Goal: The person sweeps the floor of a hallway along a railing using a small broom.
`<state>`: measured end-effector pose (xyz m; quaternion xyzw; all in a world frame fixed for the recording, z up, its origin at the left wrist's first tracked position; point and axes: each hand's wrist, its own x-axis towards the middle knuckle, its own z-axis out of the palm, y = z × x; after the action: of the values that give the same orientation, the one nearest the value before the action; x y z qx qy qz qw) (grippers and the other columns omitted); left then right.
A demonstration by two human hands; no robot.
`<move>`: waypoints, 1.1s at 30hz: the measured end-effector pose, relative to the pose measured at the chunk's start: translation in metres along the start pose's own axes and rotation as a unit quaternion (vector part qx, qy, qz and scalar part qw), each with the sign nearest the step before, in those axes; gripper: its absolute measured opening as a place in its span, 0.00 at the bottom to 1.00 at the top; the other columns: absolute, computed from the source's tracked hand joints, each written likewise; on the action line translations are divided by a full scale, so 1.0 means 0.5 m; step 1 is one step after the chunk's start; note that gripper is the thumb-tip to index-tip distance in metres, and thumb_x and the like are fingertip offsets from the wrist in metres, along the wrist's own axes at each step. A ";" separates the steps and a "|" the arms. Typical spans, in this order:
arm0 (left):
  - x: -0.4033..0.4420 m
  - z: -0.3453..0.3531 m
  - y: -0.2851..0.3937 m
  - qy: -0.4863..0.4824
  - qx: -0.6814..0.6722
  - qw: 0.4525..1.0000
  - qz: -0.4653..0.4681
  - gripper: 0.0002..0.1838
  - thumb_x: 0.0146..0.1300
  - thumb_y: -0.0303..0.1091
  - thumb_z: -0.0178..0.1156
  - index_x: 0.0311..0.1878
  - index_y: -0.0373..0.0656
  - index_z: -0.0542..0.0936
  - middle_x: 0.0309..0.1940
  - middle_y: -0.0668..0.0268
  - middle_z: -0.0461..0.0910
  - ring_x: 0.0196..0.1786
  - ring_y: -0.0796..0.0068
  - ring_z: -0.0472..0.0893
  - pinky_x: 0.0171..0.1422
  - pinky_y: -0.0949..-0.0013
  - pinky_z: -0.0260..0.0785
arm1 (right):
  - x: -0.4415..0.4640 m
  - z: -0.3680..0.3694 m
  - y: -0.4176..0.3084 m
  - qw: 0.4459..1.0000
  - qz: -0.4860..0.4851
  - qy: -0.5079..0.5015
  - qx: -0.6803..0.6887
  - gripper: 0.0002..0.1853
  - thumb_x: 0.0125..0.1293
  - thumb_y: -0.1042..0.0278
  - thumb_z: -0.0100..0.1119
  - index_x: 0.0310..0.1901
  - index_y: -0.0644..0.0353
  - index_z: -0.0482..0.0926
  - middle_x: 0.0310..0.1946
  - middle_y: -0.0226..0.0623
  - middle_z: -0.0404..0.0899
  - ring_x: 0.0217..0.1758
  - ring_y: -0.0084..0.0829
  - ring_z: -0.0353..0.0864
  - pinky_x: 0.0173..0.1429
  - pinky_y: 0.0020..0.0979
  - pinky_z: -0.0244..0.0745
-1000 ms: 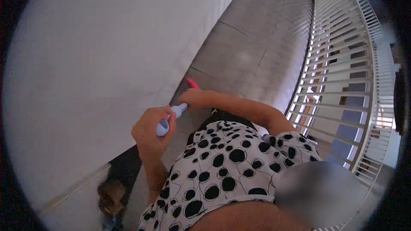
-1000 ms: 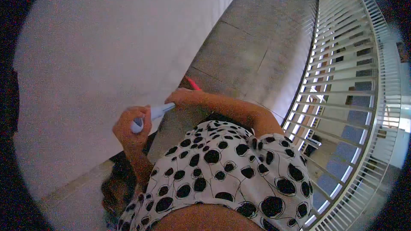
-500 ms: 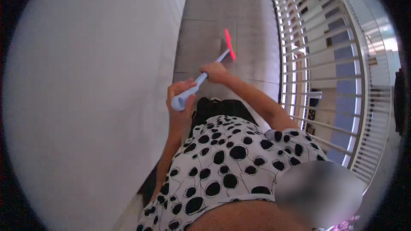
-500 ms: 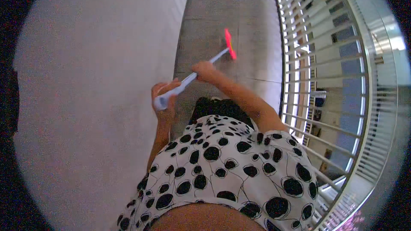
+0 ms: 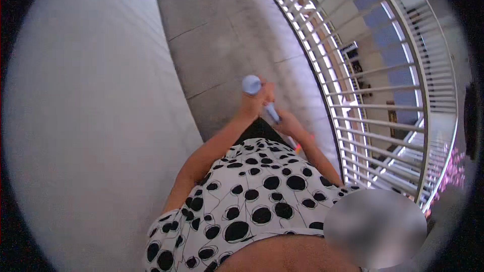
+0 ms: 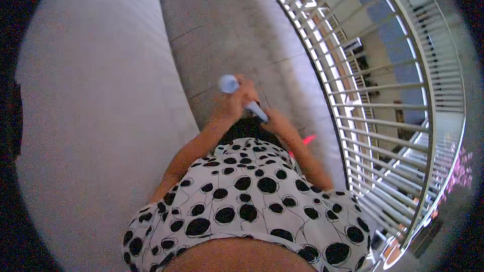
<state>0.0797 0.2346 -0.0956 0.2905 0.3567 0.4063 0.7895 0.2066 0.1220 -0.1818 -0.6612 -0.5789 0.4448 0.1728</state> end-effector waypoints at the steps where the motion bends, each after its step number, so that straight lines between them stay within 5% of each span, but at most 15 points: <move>1: -0.013 0.026 -0.019 -0.011 0.004 0.999 -0.041 0.08 0.56 0.30 0.59 0.36 0.44 0.69 0.17 0.71 0.71 0.21 0.82 0.71 0.24 0.74 0.65 | -0.038 0.005 0.019 0.999 0.039 0.033 -0.016 0.17 0.48 0.60 0.61 0.41 0.53 0.73 0.31 0.46 0.77 0.36 0.47 0.77 0.39 0.45 0.70; 3: -0.013 0.011 -0.109 -0.117 -0.021 0.989 -0.090 0.05 0.55 0.29 0.57 0.31 0.44 0.71 0.21 0.67 0.73 0.23 0.79 0.71 0.28 0.71 0.67 | -0.103 0.045 0.053 0.990 0.115 0.085 -0.003 0.17 0.48 0.61 0.61 0.41 0.56 0.74 0.32 0.48 0.76 0.36 0.47 0.76 0.39 0.43 0.70; 6: -0.042 0.037 -0.111 -0.214 0.119 0.958 -0.147 0.06 0.54 0.32 0.59 0.27 0.43 0.72 0.22 0.68 0.75 0.27 0.78 0.73 0.31 0.72 0.67 | -0.168 0.143 0.115 0.957 0.252 0.139 -0.020 0.18 0.49 0.59 0.61 0.40 0.58 0.74 0.32 0.50 0.76 0.37 0.47 0.76 0.39 0.43 0.70; 8: -0.058 0.057 -0.095 -0.399 0.301 0.863 -0.067 0.08 0.55 0.35 0.60 0.29 0.42 0.74 0.25 0.67 0.76 0.31 0.78 0.74 0.36 0.73 0.67 | -0.185 0.192 0.153 0.917 0.367 0.134 -0.083 0.18 0.48 0.55 0.61 0.40 0.54 0.74 0.32 0.48 0.77 0.37 0.47 0.77 0.38 0.45 0.70; 9: -0.057 0.064 -0.087 -0.400 0.301 0.863 -0.068 0.08 0.55 0.35 0.60 0.29 0.42 0.74 0.25 0.67 0.76 0.31 0.78 0.74 0.36 0.73 0.67 | -0.183 0.189 0.151 0.916 0.368 0.134 -0.083 0.18 0.48 0.55 0.61 0.40 0.54 0.74 0.32 0.48 0.77 0.37 0.47 0.77 0.38 0.45 0.70; 13: -0.046 0.065 -0.001 -0.454 0.314 0.833 -0.028 0.10 0.52 0.35 0.63 0.34 0.39 0.76 0.24 0.64 0.77 0.28 0.75 0.74 0.35 0.70 0.67 | -0.113 0.149 0.089 0.922 0.257 0.280 0.075 0.20 0.49 0.48 0.59 0.38 0.53 0.76 0.31 0.45 0.78 0.36 0.45 0.77 0.37 0.44 0.71; 16: -0.027 0.050 0.128 -0.372 0.460 0.806 -0.023 0.12 0.51 0.36 0.63 0.34 0.39 0.75 0.28 0.61 0.77 0.32 0.72 0.76 0.38 0.69 0.67 | -0.012 0.154 0.100 0.978 0.072 0.194 0.033 0.22 0.47 0.46 0.59 0.38 0.53 0.78 0.31 0.43 0.79 0.34 0.44 0.78 0.36 0.39 0.72; 18: -0.026 0.043 0.170 -0.342 0.479 0.808 -0.020 0.11 0.53 0.37 0.62 0.33 0.40 0.75 0.29 0.63 0.77 0.33 0.75 0.75 0.41 0.70 0.67 | 0.053 0.102 0.020 0.980 0.076 0.179 0.046 0.22 0.46 0.46 0.59 0.38 0.53 0.79 0.31 0.42 0.79 0.33 0.44 0.78 0.36 0.37 0.72; 21: -0.020 0.064 0.177 -0.324 0.502 0.795 0.103 0.11 0.53 0.37 0.62 0.33 0.40 0.75 0.30 0.59 0.76 0.33 0.66 0.76 0.41 0.68 0.68 | 0.124 0.029 -0.031 0.958 -0.120 0.197 0.172 0.18 0.47 0.51 0.58 0.34 0.56 0.79 0.27 0.41 0.79 0.31 0.41 0.79 0.34 0.35 0.71; 22: -0.018 0.083 0.151 -0.319 0.501 0.798 0.103 0.11 0.53 0.37 0.62 0.33 0.40 0.75 0.30 0.59 0.76 0.33 0.66 0.76 0.41 0.68 0.68 | 0.141 0.008 -0.021 0.922 -0.193 0.284 0.179 0.18 0.47 0.51 0.57 0.32 0.57 0.79 0.25 0.39 0.79 0.30 0.39 0.79 0.33 0.34 0.71; 23: -0.006 0.091 0.136 -0.451 0.497 0.734 0.106 0.10 0.52 0.36 0.62 0.33 0.41 0.75 0.30 0.59 0.76 0.33 0.63 0.76 0.40 0.67 0.68 | 0.130 0.008 -0.016 0.889 -0.186 0.375 0.183 0.17 0.47 0.51 0.57 0.30 0.58 0.78 0.24 0.38 0.78 0.30 0.38 0.79 0.33 0.34 0.71; 24: -0.004 0.112 0.106 -0.462 0.507 0.709 0.164 0.10 0.51 0.36 0.62 0.32 0.41 0.75 0.29 0.59 0.76 0.33 0.61 0.77 0.39 0.66 0.69 | 0.099 0.026 -0.014 0.849 -0.174 0.463 0.184 0.17 0.47 0.52 0.56 0.29 0.59 0.78 0.23 0.38 0.78 0.29 0.38 0.79 0.33 0.34 0.70; 25: -0.003 0.125 0.090 -0.472 0.516 0.680 0.220 0.10 0.50 0.35 0.62 0.32 0.41 0.75 0.29 0.58 0.76 0.34 0.59 0.77 0.38 0.66 0.69 | 0.103 0.013 0.004 0.876 -0.141 0.426 0.174 0.16 0.47 0.53 0.57 0.28 0.59 0.77 0.23 0.37 0.78 0.28 0.37 0.78 0.32 0.33 0.70; 30: -0.057 0.156 0.160 -0.475 0.532 0.681 0.164 0.09 0.48 0.30 0.63 0.32 0.41 0.75 0.29 0.60 0.76 0.35 0.57 0.77 0.36 0.65 0.70 | 0.097 -0.015 -0.041 0.921 -0.086 0.354 0.134 0.12 0.45 0.60 0.59 0.25 0.59 0.72 0.22 0.36 0.77 0.26 0.36 0.78 0.32 0.34 0.70; 33: -0.081 0.171 0.281 -0.443 0.468 0.745 0.174 0.09 0.47 0.28 0.64 0.32 0.41 0.75 0.28 0.60 0.78 0.34 0.60 0.79 0.35 0.65 0.70 | 0.063 -0.059 -0.134 0.943 -0.082 0.299 0.120 0.10 0.44 0.65 0.59 0.27 0.59 0.71 0.23 0.38 0.76 0.26 0.39 0.77 0.31 0.35 0.69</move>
<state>0.0702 0.2562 0.0723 0.8278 0.0550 0.1443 0.5394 0.1869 0.1772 -0.1282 -0.6883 -0.4954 0.2772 0.4517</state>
